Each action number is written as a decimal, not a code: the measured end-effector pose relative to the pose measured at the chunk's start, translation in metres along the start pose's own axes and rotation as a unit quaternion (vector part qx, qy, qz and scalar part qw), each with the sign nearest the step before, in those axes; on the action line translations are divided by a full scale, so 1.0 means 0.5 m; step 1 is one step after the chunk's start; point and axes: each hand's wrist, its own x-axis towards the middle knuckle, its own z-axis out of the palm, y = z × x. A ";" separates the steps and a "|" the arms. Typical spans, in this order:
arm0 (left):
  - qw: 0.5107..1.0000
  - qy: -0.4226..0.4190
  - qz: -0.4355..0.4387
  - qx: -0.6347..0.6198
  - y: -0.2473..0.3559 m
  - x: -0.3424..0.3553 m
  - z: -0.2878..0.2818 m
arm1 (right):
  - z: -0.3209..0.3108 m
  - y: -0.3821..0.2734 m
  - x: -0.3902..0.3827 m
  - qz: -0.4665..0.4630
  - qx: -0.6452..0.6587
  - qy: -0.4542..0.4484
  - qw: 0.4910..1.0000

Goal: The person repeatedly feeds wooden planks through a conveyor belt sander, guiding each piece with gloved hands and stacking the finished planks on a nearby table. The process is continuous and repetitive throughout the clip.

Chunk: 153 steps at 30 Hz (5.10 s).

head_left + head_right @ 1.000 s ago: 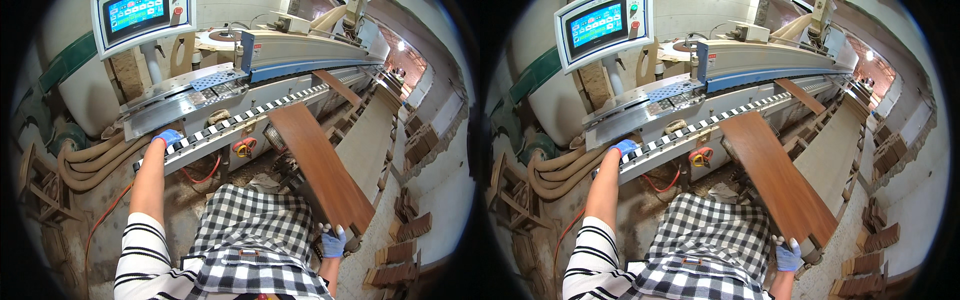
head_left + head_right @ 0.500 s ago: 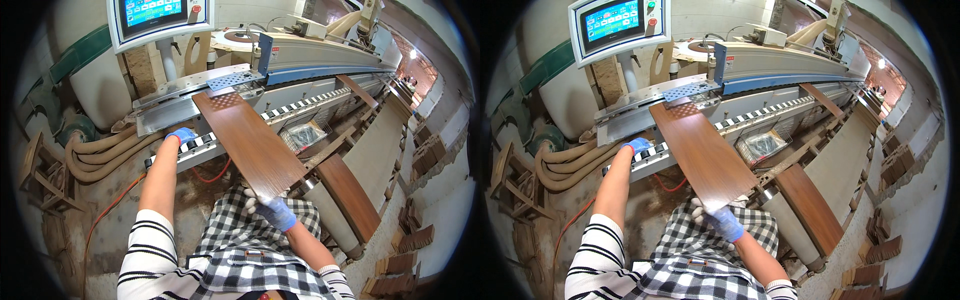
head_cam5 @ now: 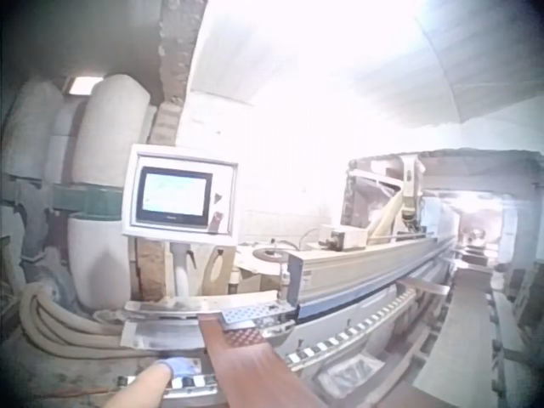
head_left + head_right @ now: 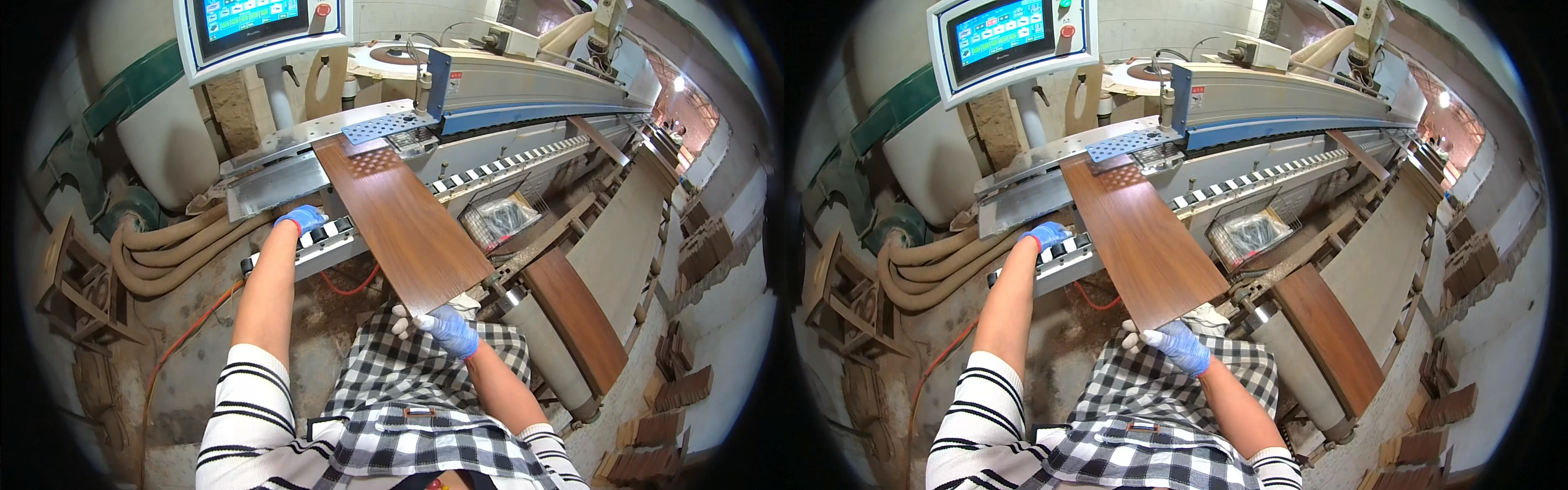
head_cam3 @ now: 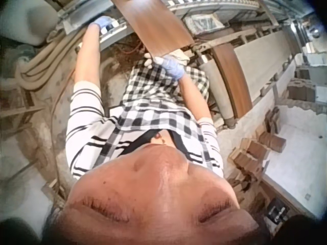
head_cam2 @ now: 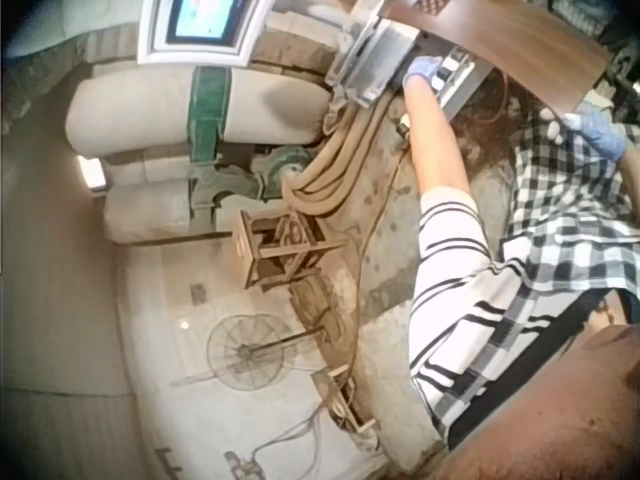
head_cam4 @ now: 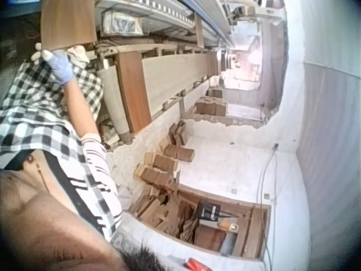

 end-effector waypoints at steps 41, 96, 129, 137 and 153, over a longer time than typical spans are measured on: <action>1.000 0.011 -0.005 -0.025 -0.044 0.021 0.009 | -0.400 0.295 -0.838 -0.059 -0.002 0.887 0.459; 0.999 -0.038 -0.025 -0.008 0.001 -0.007 -0.012 | -0.129 0.076 -0.406 -0.269 0.271 0.432 0.817; 1.000 0.014 -0.007 -0.001 -0.003 -0.003 0.000 | 0.007 0.038 -0.019 -0.054 0.037 0.169 0.983; 0.999 -0.039 -0.027 0.023 0.031 -0.022 -0.024 | -0.113 0.028 -0.045 -0.096 0.037 0.302 0.948; 0.998 -0.054 -0.001 -0.013 -0.010 -0.006 -0.009 | -0.256 0.036 -0.242 -0.191 -0.006 0.570 0.799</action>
